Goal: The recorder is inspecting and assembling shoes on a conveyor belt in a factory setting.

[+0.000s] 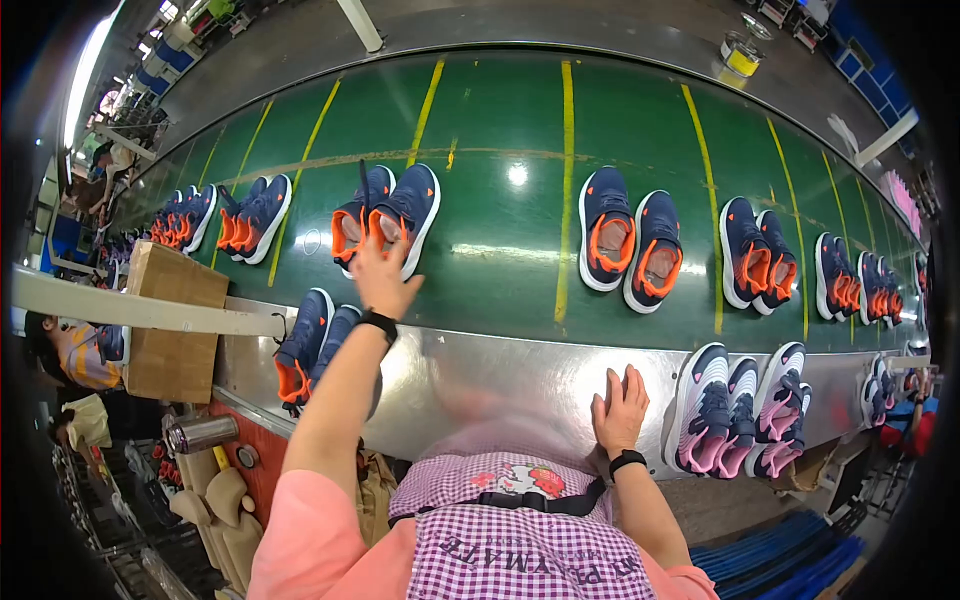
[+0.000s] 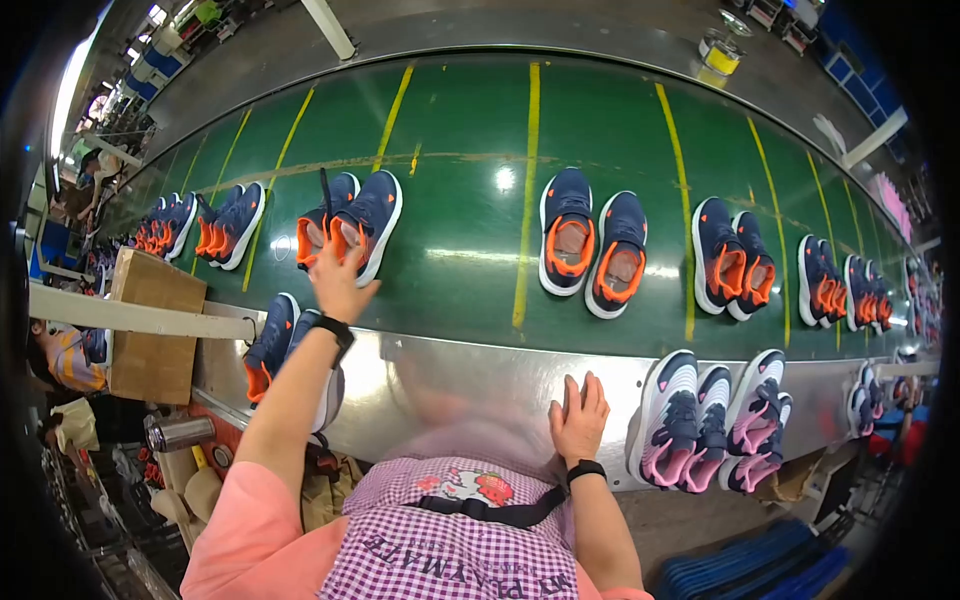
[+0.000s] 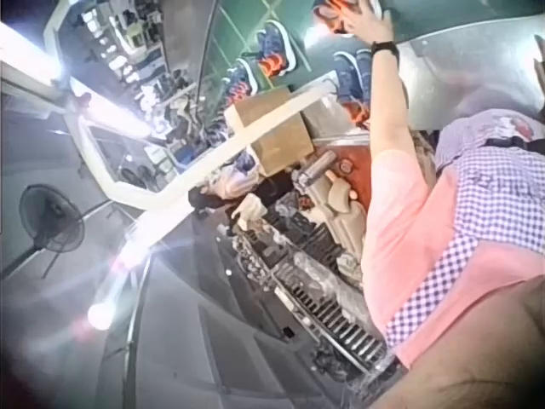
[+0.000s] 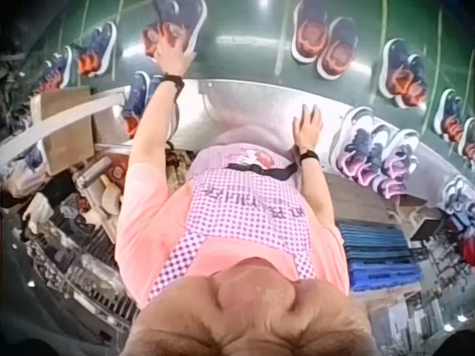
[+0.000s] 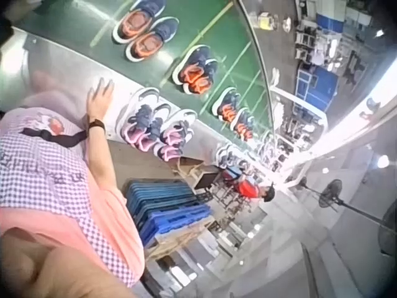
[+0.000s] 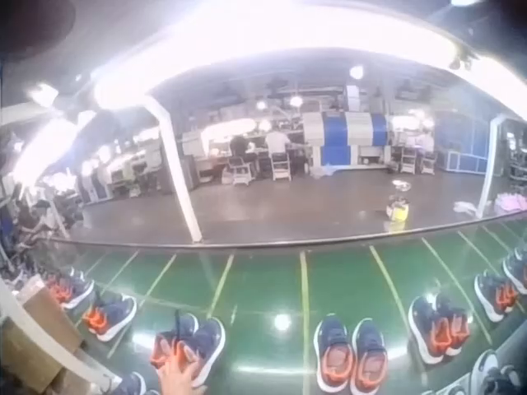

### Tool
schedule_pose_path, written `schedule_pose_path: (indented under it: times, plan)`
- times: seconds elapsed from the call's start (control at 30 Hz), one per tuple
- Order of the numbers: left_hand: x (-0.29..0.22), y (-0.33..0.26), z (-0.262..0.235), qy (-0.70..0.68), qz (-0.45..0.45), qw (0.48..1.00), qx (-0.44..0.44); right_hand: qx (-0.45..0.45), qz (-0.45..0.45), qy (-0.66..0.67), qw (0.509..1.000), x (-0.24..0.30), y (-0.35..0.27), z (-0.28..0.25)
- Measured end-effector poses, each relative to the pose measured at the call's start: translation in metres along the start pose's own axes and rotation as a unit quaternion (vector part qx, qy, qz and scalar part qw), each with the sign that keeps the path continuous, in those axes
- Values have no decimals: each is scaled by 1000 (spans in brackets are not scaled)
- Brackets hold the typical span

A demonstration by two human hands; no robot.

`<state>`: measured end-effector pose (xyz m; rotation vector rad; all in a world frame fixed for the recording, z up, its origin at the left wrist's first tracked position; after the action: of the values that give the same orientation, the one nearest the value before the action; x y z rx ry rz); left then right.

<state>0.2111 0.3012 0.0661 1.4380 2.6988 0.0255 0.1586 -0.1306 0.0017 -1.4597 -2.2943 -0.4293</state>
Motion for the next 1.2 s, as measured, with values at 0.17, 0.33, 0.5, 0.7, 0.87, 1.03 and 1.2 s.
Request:
schedule_pose_path:
  times: [0.17,0.33,0.5,0.7,0.87,1.03,1.2]
  plan:
    - [88,39,31,116,-12,987,114,-2,-14,-27,1000,7,4,0]
    - [35,35,17,80,7,973,217,-9,-14,-21,1000,7,2,0]
    - [-19,-51,-16,-44,48,964,258,-25,-24,-4,999,7,-2,0]
    - [-29,-165,-38,-3,113,966,234,-43,-32,-1,999,5,-6,2]
    - [-49,-227,-46,11,203,963,176,-44,-45,-18,998,3,-3,4]
    - [-72,-236,-16,-47,218,945,238,-78,-76,-36,993,13,0,3]
    - [-96,-264,-14,-167,315,902,244,125,154,386,901,44,0,25]
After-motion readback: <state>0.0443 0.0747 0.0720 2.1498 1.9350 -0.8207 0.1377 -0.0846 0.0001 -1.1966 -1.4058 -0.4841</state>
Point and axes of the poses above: each hand's wrist, its own y-axis towards the middle knuckle, its own z-axis out of the palm, x = y × z, the point moved 6 cm from there along y, towards the middle knuckle, and after that the axes turned 9 degrees about -z, right-handed, at the moved point
